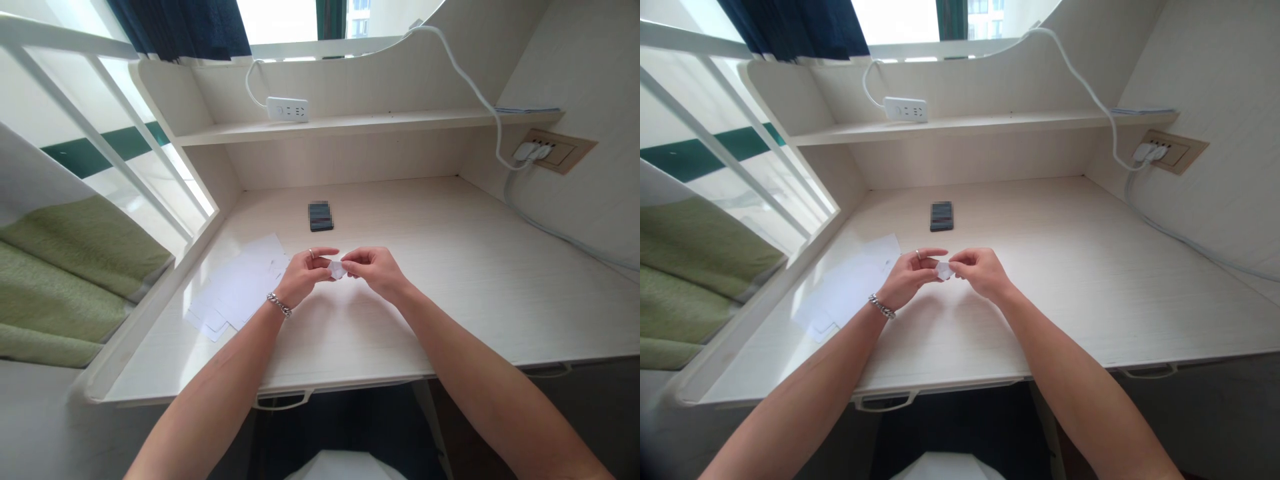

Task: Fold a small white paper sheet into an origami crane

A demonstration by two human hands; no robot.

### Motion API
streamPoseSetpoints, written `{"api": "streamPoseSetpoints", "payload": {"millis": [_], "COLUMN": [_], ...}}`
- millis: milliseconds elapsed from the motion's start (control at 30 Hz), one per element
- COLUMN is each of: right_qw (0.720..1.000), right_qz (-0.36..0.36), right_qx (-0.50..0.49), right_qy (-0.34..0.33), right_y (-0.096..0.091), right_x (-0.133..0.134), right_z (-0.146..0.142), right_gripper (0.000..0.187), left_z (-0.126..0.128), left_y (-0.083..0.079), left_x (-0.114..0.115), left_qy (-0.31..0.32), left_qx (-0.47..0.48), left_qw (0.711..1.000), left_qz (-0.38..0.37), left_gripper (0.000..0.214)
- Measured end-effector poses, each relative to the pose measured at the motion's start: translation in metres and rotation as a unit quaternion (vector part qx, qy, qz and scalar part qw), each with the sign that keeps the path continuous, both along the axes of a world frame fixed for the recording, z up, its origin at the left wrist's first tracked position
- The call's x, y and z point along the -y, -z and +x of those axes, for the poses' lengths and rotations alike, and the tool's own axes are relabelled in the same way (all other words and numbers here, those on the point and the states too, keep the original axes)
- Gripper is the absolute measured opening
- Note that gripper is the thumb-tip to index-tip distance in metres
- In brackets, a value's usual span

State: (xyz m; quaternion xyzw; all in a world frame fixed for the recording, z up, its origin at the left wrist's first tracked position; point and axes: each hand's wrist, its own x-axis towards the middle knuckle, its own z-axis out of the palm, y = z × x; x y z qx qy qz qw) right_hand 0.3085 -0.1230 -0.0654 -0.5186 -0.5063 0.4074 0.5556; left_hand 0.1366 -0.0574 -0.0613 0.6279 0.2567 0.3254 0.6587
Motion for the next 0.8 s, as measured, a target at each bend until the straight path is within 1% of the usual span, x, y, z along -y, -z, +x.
{"api": "streamPoseSetpoints", "payload": {"millis": [133,233,300,467,567,667,800], "right_qw": [1.0,1.0,0.999,1.0,1.0,1.0,0.999], "right_qz": [0.003,0.005,0.007,0.005,0.007,0.003,-0.037], "right_qx": [0.014,0.015,0.017,0.021,0.024,0.012,-0.015], "right_qy": [-0.019,-0.027,-0.028,-0.013,-0.013,-0.018,-0.036], "right_y": [0.0024,0.0038,0.0037,0.0015,0.0013,0.0019,0.0021], "right_x": [-0.0009,-0.0011,-0.001,-0.0012,-0.0015,-0.0016,-0.0017], "right_z": [-0.0015,-0.0028,-0.0028,-0.0008,-0.0012,-0.0021,0.0006], "right_gripper": [0.019,0.018,0.018,0.017,0.018,0.019,0.019], "left_z": [0.0036,0.0049,0.0043,0.0031,0.0044,0.0052,0.0043], "left_y": [0.0047,0.0058,0.0044,0.0022,0.0042,0.0053,0.0037], "left_x": [-0.0007,-0.0011,-0.0009,0.0008,0.0016,0.0021,0.0022], "left_qy": [-0.023,-0.017,-0.015,-0.028,-0.032,-0.058,-0.093], "left_qx": [0.003,0.017,0.016,0.007,-0.013,-0.016,-0.01], "left_qw": [0.999,0.998,0.998,0.999,0.998,0.995,0.992], "left_qz": [0.037,0.058,0.056,0.023,0.054,0.075,0.085], "left_gripper": [0.034,0.029,0.03,0.034,0.038,0.038,0.034]}}
